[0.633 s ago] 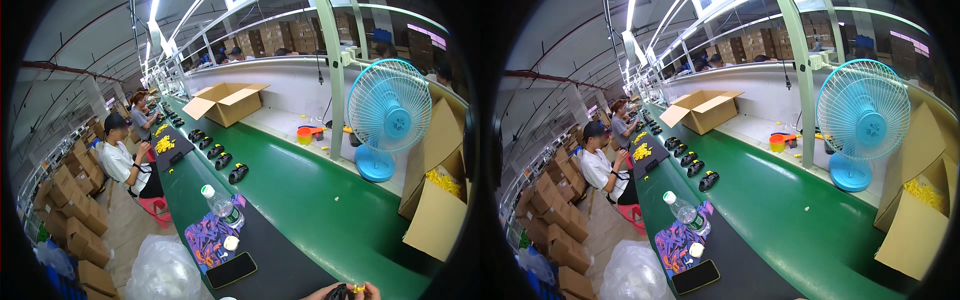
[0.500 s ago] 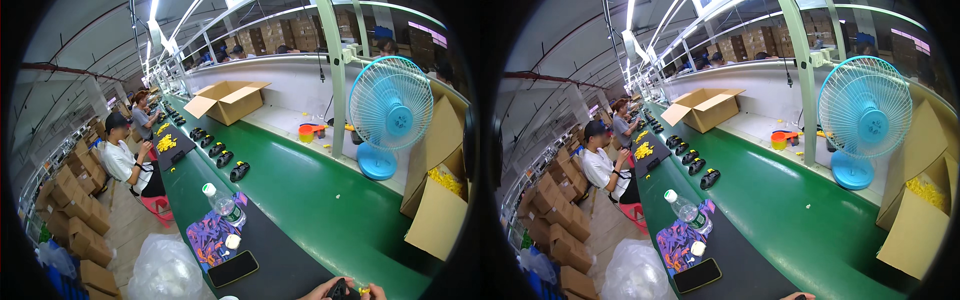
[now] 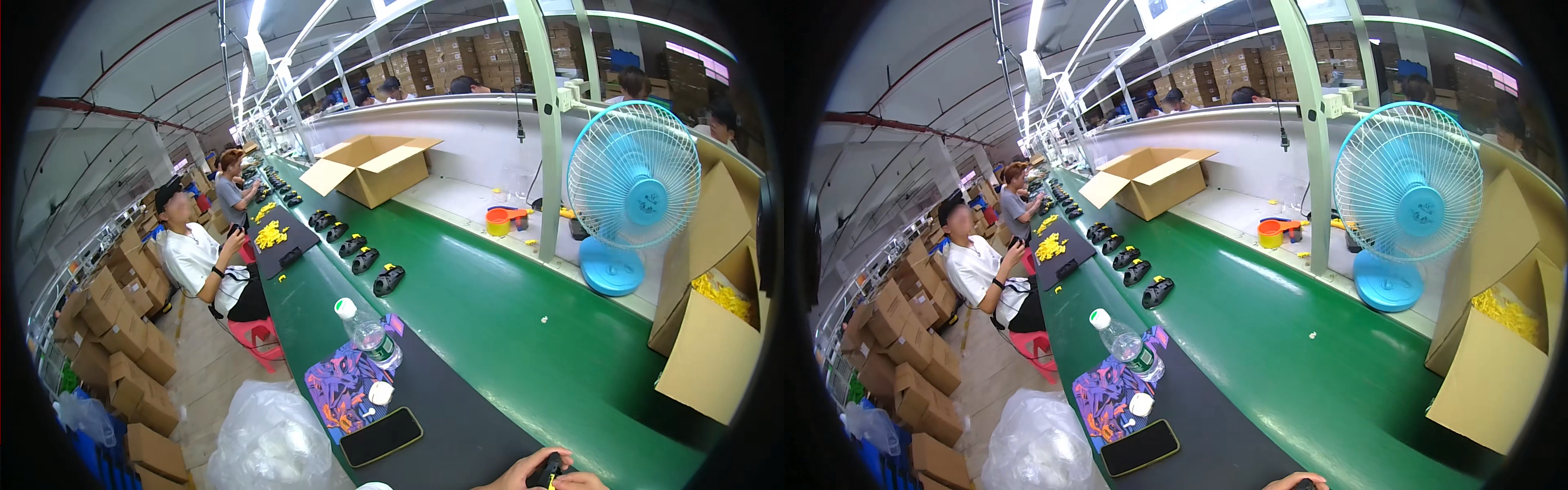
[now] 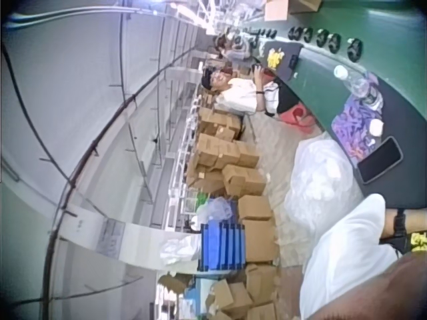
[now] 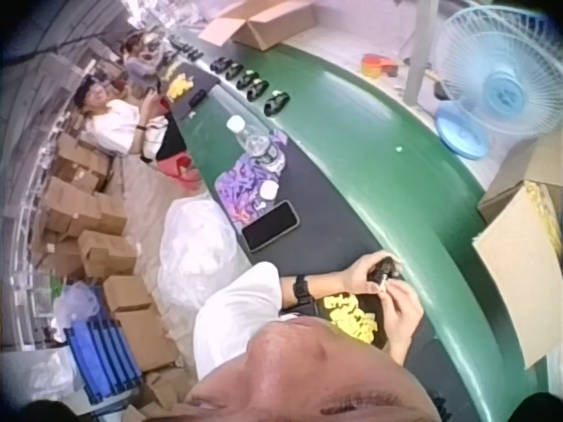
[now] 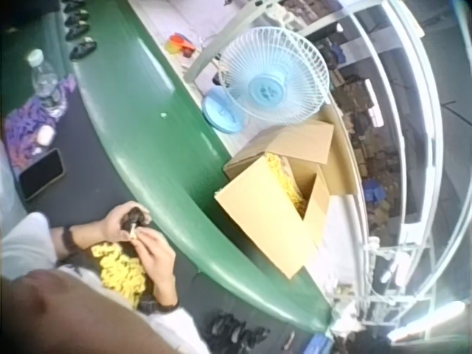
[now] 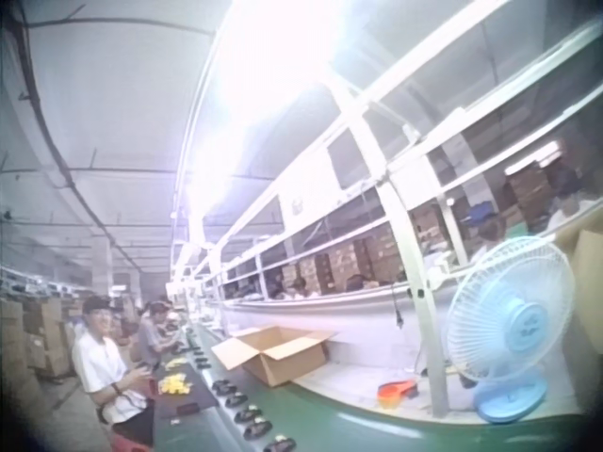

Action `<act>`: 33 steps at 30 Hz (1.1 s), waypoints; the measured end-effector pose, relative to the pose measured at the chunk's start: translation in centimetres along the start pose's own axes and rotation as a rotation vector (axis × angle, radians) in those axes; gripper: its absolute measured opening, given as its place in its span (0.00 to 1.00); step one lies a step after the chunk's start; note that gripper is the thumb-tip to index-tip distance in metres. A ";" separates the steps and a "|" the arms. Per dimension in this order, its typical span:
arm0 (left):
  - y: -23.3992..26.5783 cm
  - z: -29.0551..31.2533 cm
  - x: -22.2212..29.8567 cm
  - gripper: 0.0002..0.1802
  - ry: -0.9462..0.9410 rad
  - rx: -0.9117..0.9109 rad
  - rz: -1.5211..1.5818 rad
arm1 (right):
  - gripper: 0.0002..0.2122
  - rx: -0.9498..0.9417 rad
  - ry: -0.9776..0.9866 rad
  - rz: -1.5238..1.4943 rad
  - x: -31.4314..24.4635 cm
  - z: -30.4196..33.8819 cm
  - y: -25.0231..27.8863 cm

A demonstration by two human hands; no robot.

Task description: Insert yellow plastic clips into black electronic housing components on an assembly line.

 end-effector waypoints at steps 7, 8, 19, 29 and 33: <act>-0.5 -0.2 4.9 0.48 -0.195 0.086 -0.182 | 0.09 0.018 -0.309 -0.089 1.0 0.6 0.2; -0.4 -0.1 4.9 0.48 -0.195 0.087 -0.187 | 0.09 -0.025 -0.206 -0.048 0.2 0.0 0.4; 0.3 0.1 5.5 0.45 -0.243 0.172 -0.364 | 0.09 -0.090 -0.104 -0.026 0.2 -0.6 0.1; 0.7 -0.5 5.8 0.46 -0.172 0.168 -0.502 | 0.10 -0.112 -0.156 -0.179 2.9 -1.2 0.3; 0.9 -0.4 5.7 0.45 -0.163 0.194 -0.502 | 0.11 -0.107 -0.100 -0.168 2.8 -1.3 -0.1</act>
Point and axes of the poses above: each hand's wrist, its own z-axis away from the middle knuckle, its own y-axis out of the back of the hand, x = y × z, the point moved 5 cm from there along -z, towards the middle knuckle, and after that the axes turned 4 degrees about y, right-handed, at the moved point
